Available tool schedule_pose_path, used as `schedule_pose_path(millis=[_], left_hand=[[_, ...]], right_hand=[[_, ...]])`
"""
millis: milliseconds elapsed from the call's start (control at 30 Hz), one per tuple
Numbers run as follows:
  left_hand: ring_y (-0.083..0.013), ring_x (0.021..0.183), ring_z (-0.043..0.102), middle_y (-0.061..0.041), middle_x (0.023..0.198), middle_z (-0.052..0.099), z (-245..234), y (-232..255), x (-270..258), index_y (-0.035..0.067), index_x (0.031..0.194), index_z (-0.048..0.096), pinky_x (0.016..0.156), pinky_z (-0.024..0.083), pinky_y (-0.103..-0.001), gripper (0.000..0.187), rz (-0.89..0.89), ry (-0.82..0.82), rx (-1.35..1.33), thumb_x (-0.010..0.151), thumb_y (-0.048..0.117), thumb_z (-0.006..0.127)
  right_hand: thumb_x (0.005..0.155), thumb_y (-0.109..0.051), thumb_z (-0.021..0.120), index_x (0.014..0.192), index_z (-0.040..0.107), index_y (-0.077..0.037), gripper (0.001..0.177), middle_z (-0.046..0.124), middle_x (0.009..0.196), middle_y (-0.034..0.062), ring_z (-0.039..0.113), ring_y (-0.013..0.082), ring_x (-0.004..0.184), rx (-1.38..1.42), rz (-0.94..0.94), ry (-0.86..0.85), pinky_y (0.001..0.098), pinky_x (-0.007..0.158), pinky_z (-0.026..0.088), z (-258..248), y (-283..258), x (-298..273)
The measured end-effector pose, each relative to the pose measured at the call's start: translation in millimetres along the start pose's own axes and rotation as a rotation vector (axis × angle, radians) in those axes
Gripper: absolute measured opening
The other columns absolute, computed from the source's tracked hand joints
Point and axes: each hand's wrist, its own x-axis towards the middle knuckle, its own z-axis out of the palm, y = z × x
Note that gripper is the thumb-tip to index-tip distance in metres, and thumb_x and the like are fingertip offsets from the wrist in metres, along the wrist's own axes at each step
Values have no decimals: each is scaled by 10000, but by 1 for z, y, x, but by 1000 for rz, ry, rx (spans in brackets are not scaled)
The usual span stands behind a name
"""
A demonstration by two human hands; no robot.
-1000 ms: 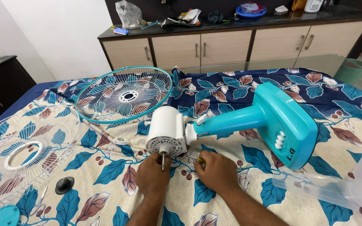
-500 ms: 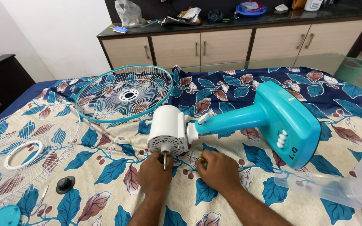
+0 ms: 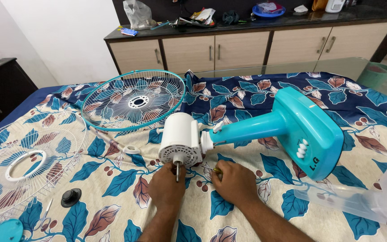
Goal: The person disassembles a teal LG table fan on a floral tablecloth. They remove the front grille, unscrew and remove the fan blade, detach the rear grille, and use a screwdriver to loosen the motor shaft nut.
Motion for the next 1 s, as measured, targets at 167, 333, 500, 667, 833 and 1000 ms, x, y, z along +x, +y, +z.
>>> schedule_pose_path(millis=[167,333,500,667,833,1000], left_hand=[[-323,722,709,-106,784,740,2,-2,0,113,873,742,651,529,-465,332,23,-15,78,916,433,666],[-334,740,716,-111,793,746,0,1,0,115,874,745,664,534,-474,341,2,-29,48,867,451,686],[-364,748,711,-130,809,751,-5,3,-2,135,896,763,677,534,-495,298,-33,-28,-24,867,418,675],[-376,751,703,-143,807,742,-3,2,-1,122,877,753,681,531,-506,318,9,-28,35,905,422,651],[-378,749,706,-139,813,744,-2,2,-1,119,882,749,692,534,-499,320,25,-32,56,910,424,653],[-338,751,724,-102,819,761,-6,4,-4,92,894,743,676,542,-472,309,14,41,-71,836,395,724]], right_hand=[[823,-314,714,806,675,-114,204,721,752,83,716,298,678,-7,-2,-3,456,599,561,1,0,1],[825,-303,710,810,675,-116,191,723,752,84,717,302,688,-5,-3,6,461,606,561,1,1,1],[818,-302,712,799,676,-123,184,726,753,76,715,302,684,-4,-14,27,459,598,559,1,0,0],[820,-309,716,797,676,-124,191,725,748,75,714,304,675,0,-10,30,460,594,558,1,-1,0],[822,-302,709,799,671,-124,184,726,756,76,717,302,681,-6,-3,20,461,594,564,1,0,0],[819,-308,718,795,669,-116,200,722,754,88,715,311,691,-25,-7,12,471,603,560,1,0,1]])
